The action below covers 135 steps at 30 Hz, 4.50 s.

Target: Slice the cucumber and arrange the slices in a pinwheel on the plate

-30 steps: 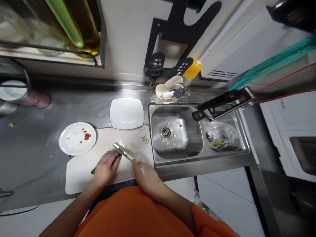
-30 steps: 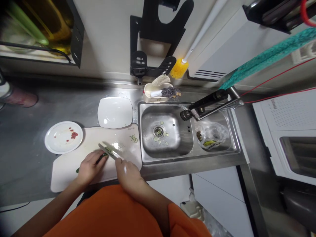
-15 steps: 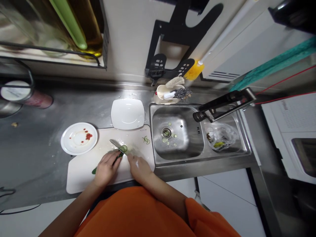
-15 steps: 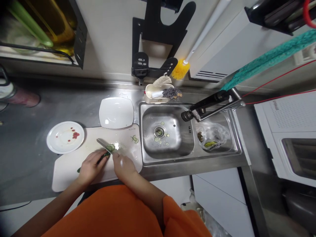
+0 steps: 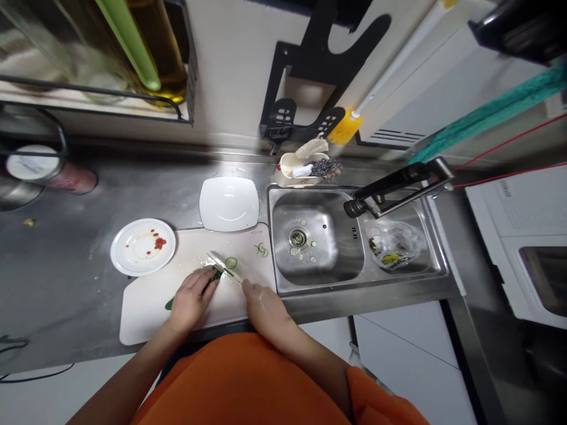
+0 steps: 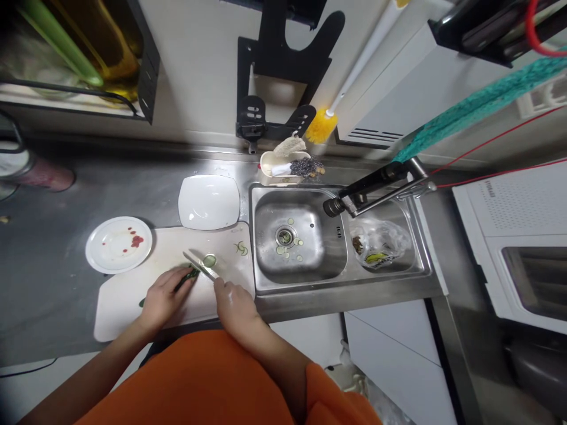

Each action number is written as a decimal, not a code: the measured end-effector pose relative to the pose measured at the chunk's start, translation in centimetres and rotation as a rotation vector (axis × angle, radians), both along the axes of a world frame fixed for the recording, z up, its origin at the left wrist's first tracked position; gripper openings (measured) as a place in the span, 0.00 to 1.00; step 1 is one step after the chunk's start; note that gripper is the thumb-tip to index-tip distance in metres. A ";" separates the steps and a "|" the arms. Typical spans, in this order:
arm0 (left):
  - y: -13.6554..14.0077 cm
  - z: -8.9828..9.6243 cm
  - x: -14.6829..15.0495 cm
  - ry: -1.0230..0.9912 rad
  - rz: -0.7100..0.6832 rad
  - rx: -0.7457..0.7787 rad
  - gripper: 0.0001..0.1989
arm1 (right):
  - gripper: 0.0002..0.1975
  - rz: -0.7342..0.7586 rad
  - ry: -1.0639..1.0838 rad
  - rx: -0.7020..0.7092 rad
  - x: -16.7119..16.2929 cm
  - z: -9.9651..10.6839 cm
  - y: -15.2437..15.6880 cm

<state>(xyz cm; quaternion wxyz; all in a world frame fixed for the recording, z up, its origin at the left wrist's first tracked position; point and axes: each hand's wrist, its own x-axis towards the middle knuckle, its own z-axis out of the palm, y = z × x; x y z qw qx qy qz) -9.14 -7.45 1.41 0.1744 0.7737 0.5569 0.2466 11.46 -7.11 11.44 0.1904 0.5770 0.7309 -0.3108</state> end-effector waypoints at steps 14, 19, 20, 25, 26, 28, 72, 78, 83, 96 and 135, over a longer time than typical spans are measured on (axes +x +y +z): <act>0.1 0.0 0.0 0.019 0.009 0.036 0.11 | 0.15 -0.017 0.031 -0.067 0.3 1.8 -1.2; 0.1 0.1 0.0 0.020 -0.006 0.035 0.10 | 0.16 -0.005 0.011 -0.070 0.1 2.1 -1.0; 0.1 0.1 0.0 0.017 -0.008 0.039 0.10 | 0.16 -0.002 0.016 -0.067 0.1 2.2 -0.9; 0.1 0.0 -0.1 0.020 -0.011 0.030 0.10 | 0.15 0.008 0.036 -0.063 0.2 2.1 -0.7; 0.1 -0.1 -0.1 0.021 -0.007 0.025 0.10 | 0.15 0.008 0.038 -0.060 0.2 2.1 -0.7; 0.1 -0.1 -0.1 0.021 -0.001 0.022 0.11 | 0.15 0.011 0.043 -0.050 0.1 2.0 -0.6; 0.2 0.0 0.0 0.016 0.015 0.035 0.10 | 0.15 0.014 0.015 -0.040 0.1 1.3 -1.2; 0.2 0.3 0.1 0.012 0.012 0.047 0.10 | 0.15 -0.002 0.017 -0.072 0.2 1.7 -1.3; 0.3 0.3 0.1 0.012 -0.003 0.053 0.10 | 0.15 -0.002 0.014 -0.071 0.1 1.9 -1.1; 0.4 0.2 0.0 0.009 -0.001 0.063 0.09 | 0.16 0.027 0.049 -0.047 -0.4 1.4 -0.3; 0.3 0.2 -0.2 -0.008 -0.030 0.010 0.11 | 0.16 0.004 0.015 -0.040 -0.6 1.0 -0.6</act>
